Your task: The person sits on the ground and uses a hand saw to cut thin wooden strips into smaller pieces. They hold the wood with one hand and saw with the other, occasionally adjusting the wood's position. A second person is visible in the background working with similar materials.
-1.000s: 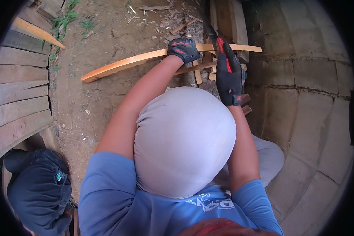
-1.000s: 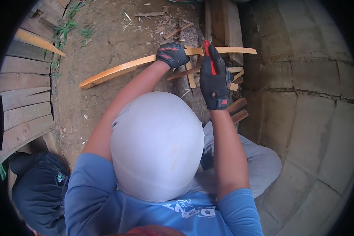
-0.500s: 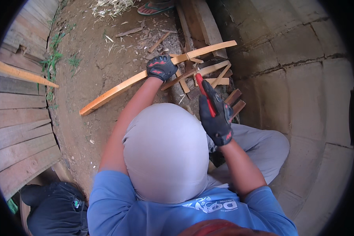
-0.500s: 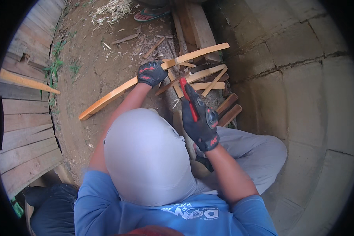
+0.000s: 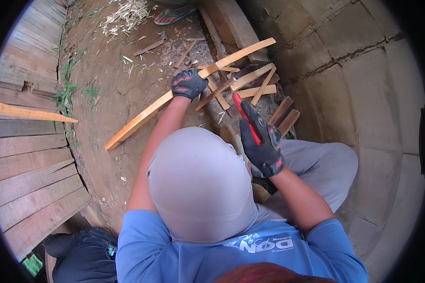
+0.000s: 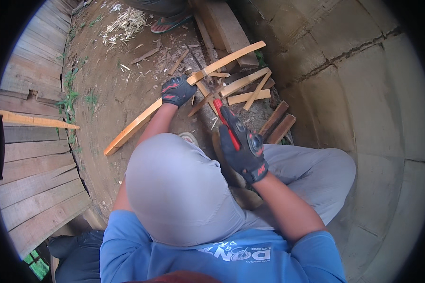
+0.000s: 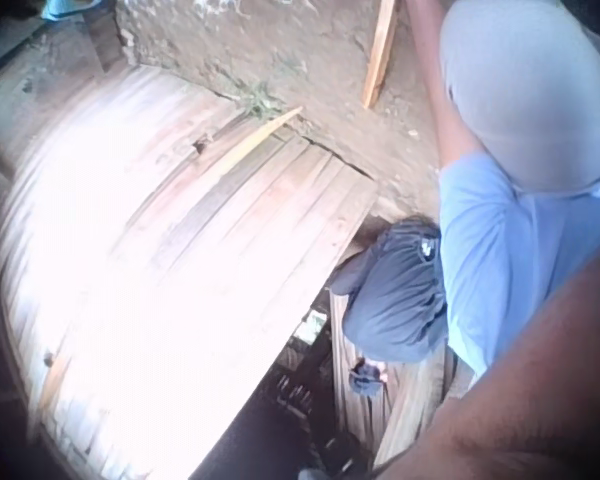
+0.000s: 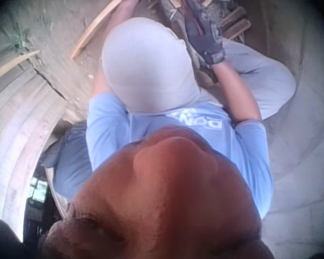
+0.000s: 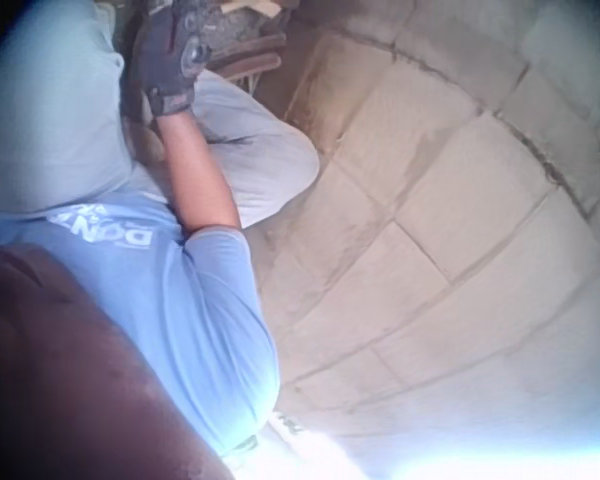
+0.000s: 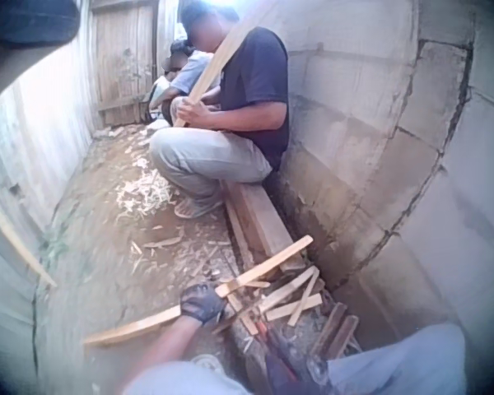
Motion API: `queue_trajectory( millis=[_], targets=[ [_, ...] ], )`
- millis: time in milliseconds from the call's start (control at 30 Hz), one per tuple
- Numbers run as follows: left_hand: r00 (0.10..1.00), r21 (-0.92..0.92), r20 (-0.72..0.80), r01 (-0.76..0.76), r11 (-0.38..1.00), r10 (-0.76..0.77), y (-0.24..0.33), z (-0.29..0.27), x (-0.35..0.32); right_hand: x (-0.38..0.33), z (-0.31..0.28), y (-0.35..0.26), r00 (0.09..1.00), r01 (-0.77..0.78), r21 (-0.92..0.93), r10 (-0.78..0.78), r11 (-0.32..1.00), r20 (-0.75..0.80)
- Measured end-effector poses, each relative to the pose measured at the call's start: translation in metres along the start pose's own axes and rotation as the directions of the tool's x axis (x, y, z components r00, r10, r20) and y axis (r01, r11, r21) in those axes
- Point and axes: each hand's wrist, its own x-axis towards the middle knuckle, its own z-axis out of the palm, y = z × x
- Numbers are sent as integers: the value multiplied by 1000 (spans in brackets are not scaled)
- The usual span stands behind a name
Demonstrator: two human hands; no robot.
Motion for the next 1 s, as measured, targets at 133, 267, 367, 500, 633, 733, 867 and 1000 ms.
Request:
queue_trajectory(
  millis=[133, 267, 367, 500, 633, 733, 867, 1000],
  targets=[
    [999, 14, -41, 8, 1000, -7, -1, 6, -2, -13, -13, -19, 972, -227, 210, 209, 951, 102],
    [999, -5, -43, 17, 1000, -17, -1, 9, -2, 43, 17, -18, 992, -105, 22, 103, 994, 70],
    [999, 8, 17, 50, 999, -50, 9, -5, -4, 81, 51, -5, 995, -101, 83, 99, 991, 30],
    [999, -2, 9, 45, 999, -45, 2, 2, 1, 84, 56, -12, 987, -129, 150, 113, 980, 113],
    [1000, -42, 14, 27, 999, -26, -8, 6, 5, 43, 25, -6, 977, -159, 118, 139, 980, 160],
    [1000, -53, -10, 10, 999, -11, -6, 7, 1, 11, -29, -20, 945, -221, 44, 203, 974, 255],
    [999, -64, -36, 10, 998, -12, -11, 8, 3, -23, -83, -48, 890, -298, -36, 291, 954, 351],
    [999, -45, -39, 9, 999, -11, -9, 8, 1, -21, -74, -36, 927, -288, 99, 251, 953, 279]
  ],
)
